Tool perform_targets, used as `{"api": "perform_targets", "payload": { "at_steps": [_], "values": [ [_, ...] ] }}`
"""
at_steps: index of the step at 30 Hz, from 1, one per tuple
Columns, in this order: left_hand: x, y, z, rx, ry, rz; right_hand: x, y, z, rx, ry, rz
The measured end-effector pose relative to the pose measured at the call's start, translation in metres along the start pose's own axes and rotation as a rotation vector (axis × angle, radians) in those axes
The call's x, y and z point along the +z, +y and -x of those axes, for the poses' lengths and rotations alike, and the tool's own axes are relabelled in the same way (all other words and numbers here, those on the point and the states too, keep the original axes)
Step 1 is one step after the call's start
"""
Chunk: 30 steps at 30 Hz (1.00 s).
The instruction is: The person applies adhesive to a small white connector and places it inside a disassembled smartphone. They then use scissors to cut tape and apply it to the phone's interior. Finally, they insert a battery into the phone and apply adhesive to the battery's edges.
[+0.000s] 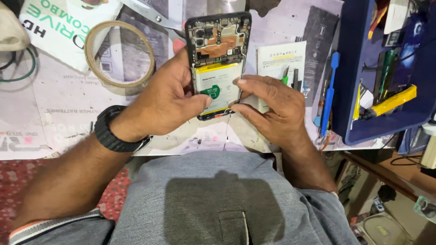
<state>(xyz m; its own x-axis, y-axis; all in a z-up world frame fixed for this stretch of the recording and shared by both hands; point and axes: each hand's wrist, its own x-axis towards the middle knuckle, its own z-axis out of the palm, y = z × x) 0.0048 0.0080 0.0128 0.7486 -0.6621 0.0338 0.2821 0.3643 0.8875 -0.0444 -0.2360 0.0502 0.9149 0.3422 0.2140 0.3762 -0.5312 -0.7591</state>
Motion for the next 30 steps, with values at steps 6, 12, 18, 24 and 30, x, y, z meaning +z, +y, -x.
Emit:
{"api": "perform_targets", "payload": {
  "at_steps": [6,12,18,24,30],
  "values": [
    [-0.0005,-0.0027,0.0001,-0.043,0.016,0.005,-0.0005,-0.0001,-0.0004,-0.002,0.007,0.042],
    [-0.0017,-0.0046,-0.0001,-0.010,0.004,-0.006,0.0010,-0.0009,-0.0017,0.016,0.011,0.032],
    [-0.0025,-0.0068,0.0014,0.046,0.008,-0.028,0.0006,-0.0016,-0.0030,0.030,0.006,0.026],
    [-0.0006,-0.0045,0.0006,0.015,0.020,-0.003,-0.0030,-0.0039,-0.0035,0.088,0.013,-0.153],
    [0.0012,0.0014,0.0020,0.010,0.019,-0.007,-0.0009,-0.0046,-0.0030,0.242,0.073,-0.384]
  ]
}}
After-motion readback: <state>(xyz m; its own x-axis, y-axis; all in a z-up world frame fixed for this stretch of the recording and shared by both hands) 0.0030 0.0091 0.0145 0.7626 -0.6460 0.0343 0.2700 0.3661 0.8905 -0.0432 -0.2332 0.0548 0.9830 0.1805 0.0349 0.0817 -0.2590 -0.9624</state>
